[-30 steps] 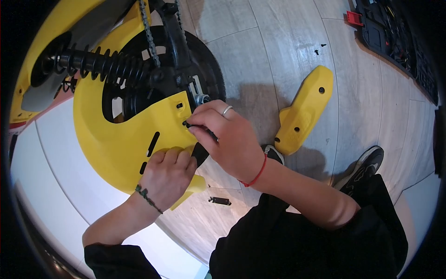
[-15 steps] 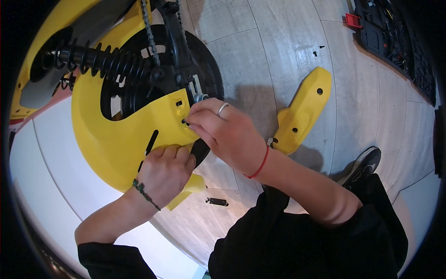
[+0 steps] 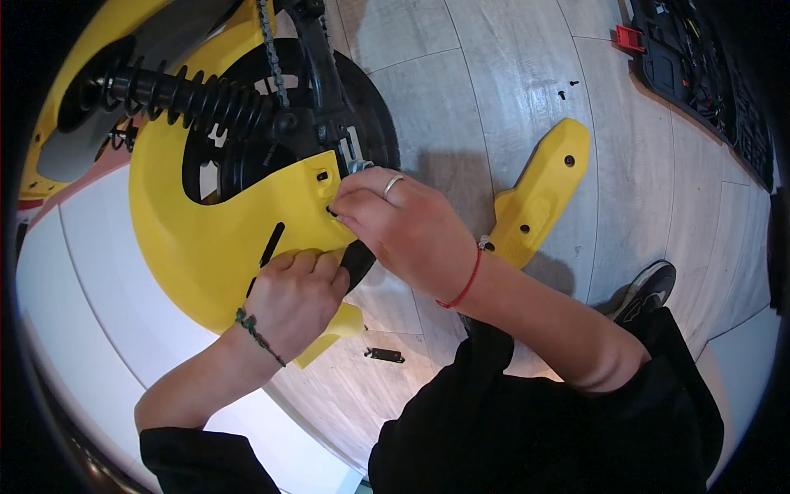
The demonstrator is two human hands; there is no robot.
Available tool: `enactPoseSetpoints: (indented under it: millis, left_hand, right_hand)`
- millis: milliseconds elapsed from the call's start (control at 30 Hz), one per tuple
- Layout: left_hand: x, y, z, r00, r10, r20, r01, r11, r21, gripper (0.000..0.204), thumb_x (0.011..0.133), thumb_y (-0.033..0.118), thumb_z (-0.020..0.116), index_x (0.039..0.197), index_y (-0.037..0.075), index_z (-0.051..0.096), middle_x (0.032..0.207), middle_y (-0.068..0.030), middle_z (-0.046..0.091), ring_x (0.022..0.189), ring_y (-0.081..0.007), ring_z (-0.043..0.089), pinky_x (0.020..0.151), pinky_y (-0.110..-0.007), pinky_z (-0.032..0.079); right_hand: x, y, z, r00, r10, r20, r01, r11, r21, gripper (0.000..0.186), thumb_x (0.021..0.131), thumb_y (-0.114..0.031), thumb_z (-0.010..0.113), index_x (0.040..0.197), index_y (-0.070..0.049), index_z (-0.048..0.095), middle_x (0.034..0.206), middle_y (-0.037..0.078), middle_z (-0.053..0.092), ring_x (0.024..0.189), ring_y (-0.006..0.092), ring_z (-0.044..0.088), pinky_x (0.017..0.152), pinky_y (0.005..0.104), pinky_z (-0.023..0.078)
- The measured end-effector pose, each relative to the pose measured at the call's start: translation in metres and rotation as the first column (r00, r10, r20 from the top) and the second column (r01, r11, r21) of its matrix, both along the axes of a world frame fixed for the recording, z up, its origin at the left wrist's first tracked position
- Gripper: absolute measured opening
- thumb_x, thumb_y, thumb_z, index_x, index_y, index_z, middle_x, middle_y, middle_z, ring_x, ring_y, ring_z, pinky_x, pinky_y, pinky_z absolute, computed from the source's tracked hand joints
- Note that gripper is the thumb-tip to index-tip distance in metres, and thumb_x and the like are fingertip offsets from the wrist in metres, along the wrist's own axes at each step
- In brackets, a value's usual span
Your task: Replacing and fastening plastic body panels on a yellow electric scooter using a power drill.
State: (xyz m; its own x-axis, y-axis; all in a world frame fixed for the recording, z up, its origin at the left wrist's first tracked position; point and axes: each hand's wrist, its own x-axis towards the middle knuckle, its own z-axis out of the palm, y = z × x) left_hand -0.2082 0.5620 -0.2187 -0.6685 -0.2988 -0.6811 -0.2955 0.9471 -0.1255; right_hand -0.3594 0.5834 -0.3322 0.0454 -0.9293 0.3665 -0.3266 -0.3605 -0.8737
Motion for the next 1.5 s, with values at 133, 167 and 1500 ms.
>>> enactPoseSetpoints:
  millis: [133, 167, 1500]
  left_hand:
    - [0.000, 0.001, -0.002, 1.000, 0.006, -0.004, -0.006, 1.000, 0.011, 0.023, 0.069, 0.025, 0.074, 0.086, 0.010, 0.069, 0.081, -0.0033, 0.065, 0.075, -0.0142, 0.064, 0.068, -0.027, 0.053]
    - [0.000, 0.001, -0.001, 1.000, 0.007, 0.009, -0.007, 1.000, 0.009, 0.024, 0.069, 0.025, 0.074, 0.086, 0.010, 0.069, 0.081, -0.0033, 0.065, 0.075, -0.0141, 0.064, 0.068, -0.027, 0.053]
    - [-0.003, 0.005, -0.001, 0.999, -0.036, -0.036, 0.036, 0.999, 0.016, 0.013, 0.071, 0.018, 0.068, 0.079, 0.008, 0.066, 0.074, -0.0034, 0.058, 0.074, -0.0150, 0.060, 0.065, -0.026, 0.050]
  right_hand:
    - [-0.002, -0.001, 0.002, 1.000, 0.007, 0.009, -0.007, 0.998, 0.069, 0.013, 0.078, -0.008, 0.069, 0.089, -0.002, 0.067, 0.092, 0.008, 0.063, 0.080, 0.0208, 0.063, 0.071, 0.0271, 0.054]
    - [-0.001, 0.000, 0.003, 0.999, -0.011, 0.034, 0.007, 0.995, 0.101, 0.013, 0.078, -0.010, 0.070, 0.088, -0.002, 0.066, 0.090, 0.008, 0.063, 0.077, 0.0208, 0.063, 0.069, 0.0274, 0.053]
    - [-0.012, -0.007, 0.006, 0.984, 0.148, 0.101, -0.170, 0.953, 0.250, 0.017, 0.082, -0.013, 0.062, 0.093, 0.000, 0.058, 0.090, 0.016, 0.060, 0.086, 0.0292, 0.062, 0.076, 0.0360, 0.051]
